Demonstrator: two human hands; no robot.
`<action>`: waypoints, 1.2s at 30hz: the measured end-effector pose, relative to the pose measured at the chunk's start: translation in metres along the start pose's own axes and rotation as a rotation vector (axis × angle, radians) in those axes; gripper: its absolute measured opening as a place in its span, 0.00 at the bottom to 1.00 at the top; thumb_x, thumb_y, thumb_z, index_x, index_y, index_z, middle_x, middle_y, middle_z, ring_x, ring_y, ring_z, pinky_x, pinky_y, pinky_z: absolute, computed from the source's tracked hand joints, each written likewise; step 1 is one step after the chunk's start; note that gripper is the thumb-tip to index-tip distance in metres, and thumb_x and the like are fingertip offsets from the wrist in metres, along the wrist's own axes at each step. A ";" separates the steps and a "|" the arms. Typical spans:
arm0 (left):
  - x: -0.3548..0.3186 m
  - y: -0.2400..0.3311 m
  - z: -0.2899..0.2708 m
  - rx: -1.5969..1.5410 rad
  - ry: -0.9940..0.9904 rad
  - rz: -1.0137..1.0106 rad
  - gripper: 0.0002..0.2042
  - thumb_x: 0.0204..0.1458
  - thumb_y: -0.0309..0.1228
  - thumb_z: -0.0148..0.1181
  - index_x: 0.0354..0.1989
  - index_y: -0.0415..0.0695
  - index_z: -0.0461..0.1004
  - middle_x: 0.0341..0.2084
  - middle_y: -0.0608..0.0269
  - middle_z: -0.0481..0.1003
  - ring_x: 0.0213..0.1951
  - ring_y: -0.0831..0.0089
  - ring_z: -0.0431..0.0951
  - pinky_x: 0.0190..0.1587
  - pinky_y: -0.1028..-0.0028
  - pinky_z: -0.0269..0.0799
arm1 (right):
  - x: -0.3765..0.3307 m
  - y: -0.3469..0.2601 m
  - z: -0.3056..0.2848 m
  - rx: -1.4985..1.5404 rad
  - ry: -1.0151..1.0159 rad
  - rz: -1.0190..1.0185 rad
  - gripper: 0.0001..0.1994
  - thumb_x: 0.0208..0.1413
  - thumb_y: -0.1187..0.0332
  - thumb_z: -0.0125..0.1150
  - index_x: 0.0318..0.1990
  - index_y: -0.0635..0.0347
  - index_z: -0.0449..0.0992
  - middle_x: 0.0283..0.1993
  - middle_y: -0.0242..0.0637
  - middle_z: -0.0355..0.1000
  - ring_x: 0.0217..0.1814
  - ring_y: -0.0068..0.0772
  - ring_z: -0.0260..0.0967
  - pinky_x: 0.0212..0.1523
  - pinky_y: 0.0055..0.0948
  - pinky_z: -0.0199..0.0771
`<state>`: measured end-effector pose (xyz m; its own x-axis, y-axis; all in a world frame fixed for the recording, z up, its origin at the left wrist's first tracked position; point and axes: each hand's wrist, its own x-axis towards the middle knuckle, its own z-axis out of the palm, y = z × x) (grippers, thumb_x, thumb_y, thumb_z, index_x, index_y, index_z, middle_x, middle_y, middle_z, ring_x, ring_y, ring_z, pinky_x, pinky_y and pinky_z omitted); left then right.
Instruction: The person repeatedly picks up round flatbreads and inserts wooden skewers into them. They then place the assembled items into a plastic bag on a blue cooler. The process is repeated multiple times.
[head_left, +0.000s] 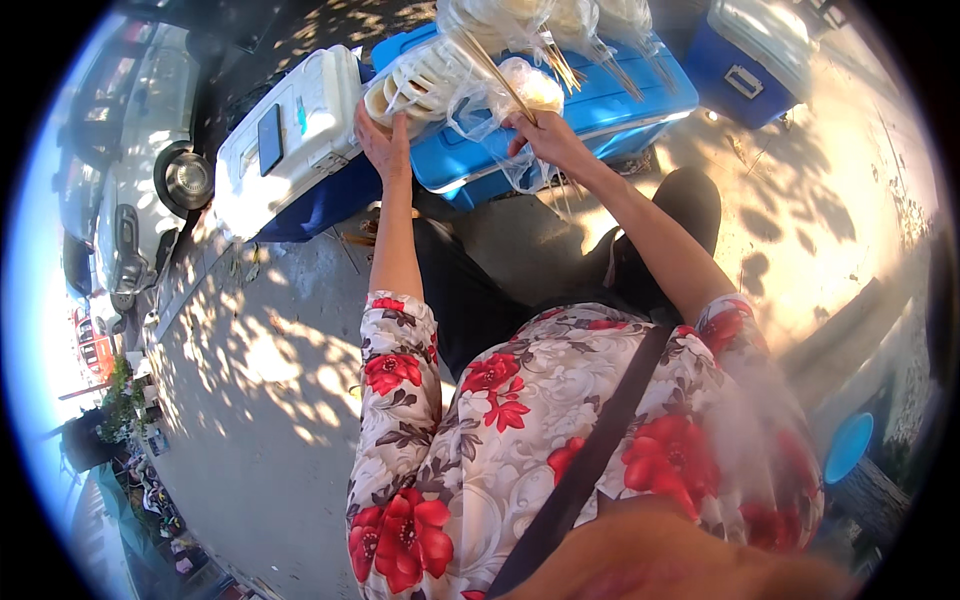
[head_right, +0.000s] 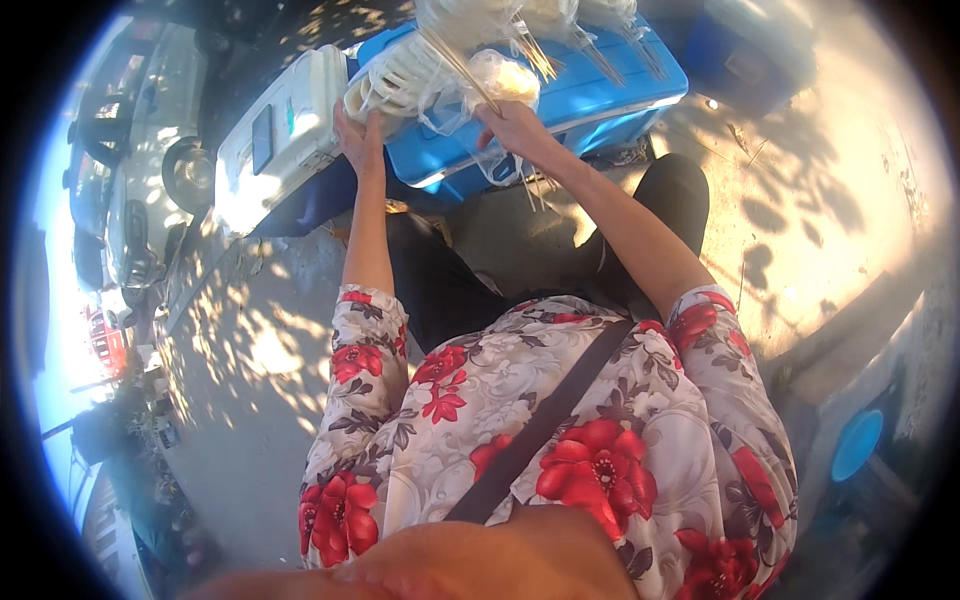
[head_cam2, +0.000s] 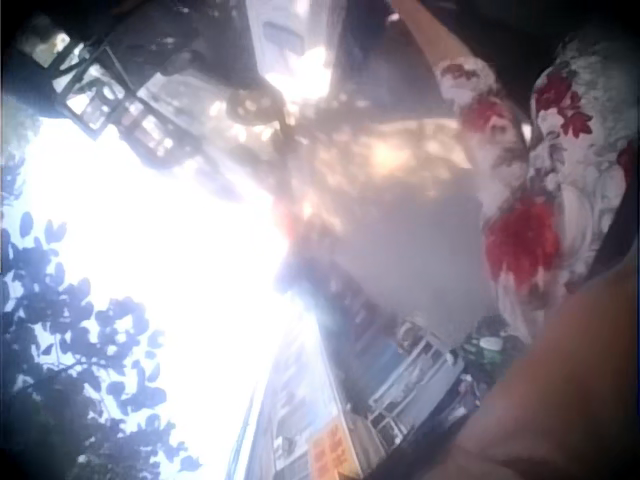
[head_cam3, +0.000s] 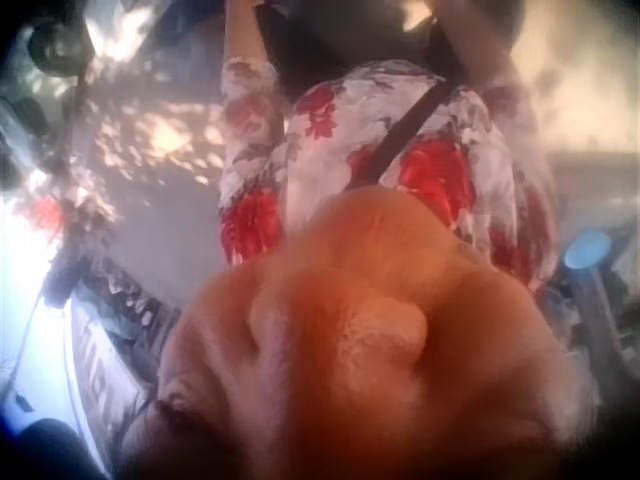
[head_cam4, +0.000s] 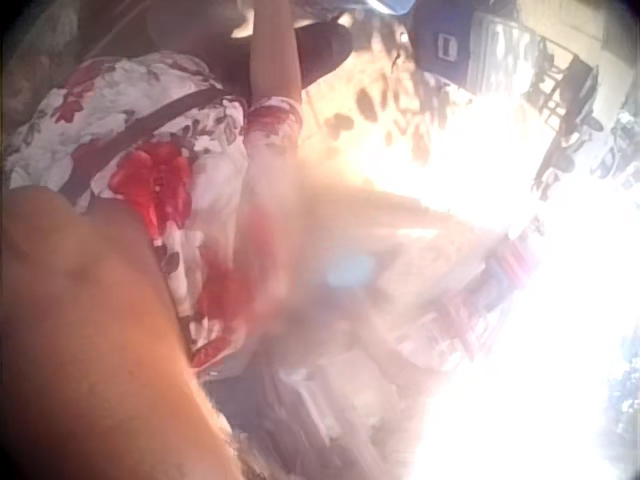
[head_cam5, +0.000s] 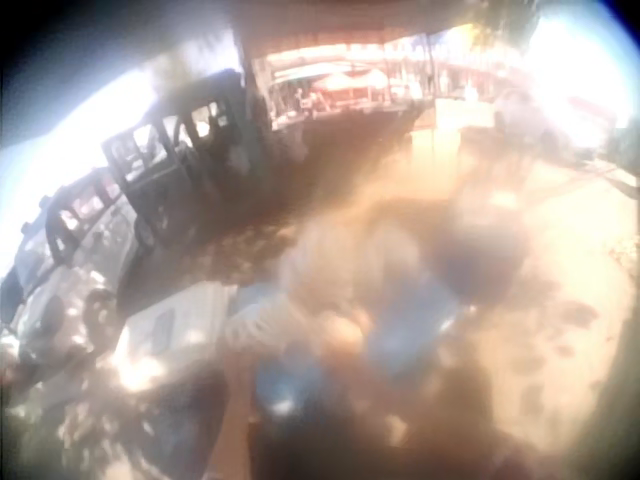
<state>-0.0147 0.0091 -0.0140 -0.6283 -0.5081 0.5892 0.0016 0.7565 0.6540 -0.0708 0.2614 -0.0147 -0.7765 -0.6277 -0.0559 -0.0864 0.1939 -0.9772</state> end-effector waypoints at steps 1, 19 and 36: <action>0.010 0.003 0.007 -0.061 0.016 -0.005 0.29 0.48 0.42 0.58 0.57 0.43 0.59 0.56 0.49 0.59 0.61 0.53 0.54 0.61 0.58 0.49 | 0.006 -0.001 -0.003 -0.008 0.000 -0.007 0.20 0.57 0.55 0.46 0.44 0.63 0.74 0.22 0.35 0.74 0.23 0.22 0.64 0.27 0.25 0.63; -0.038 0.033 -0.010 0.071 0.011 0.307 0.19 0.51 0.32 0.55 0.52 0.43 0.66 0.54 0.50 0.64 0.55 0.53 0.64 0.54 0.61 0.61 | 0.000 -0.048 -0.032 0.451 0.118 0.076 0.11 0.57 0.63 0.55 0.33 0.62 0.73 0.23 0.32 0.71 0.11 0.11 0.42 0.10 0.17 0.39; -0.012 0.093 0.144 -0.614 -0.445 -0.059 0.17 0.53 0.31 0.50 0.50 0.37 0.68 0.52 0.53 0.67 0.53 0.63 0.67 0.53 0.72 0.61 | -0.005 -0.018 -0.099 0.442 0.310 -0.010 0.15 0.63 0.59 0.44 0.46 0.61 0.71 0.21 0.27 0.65 0.18 0.13 0.56 0.15 0.15 0.49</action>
<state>-0.1193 0.1448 -0.0286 -0.8949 -0.2281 0.3836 0.3096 0.3020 0.9017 -0.1273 0.3351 0.0230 -0.9306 -0.3629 -0.0481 0.1241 -0.1892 -0.9741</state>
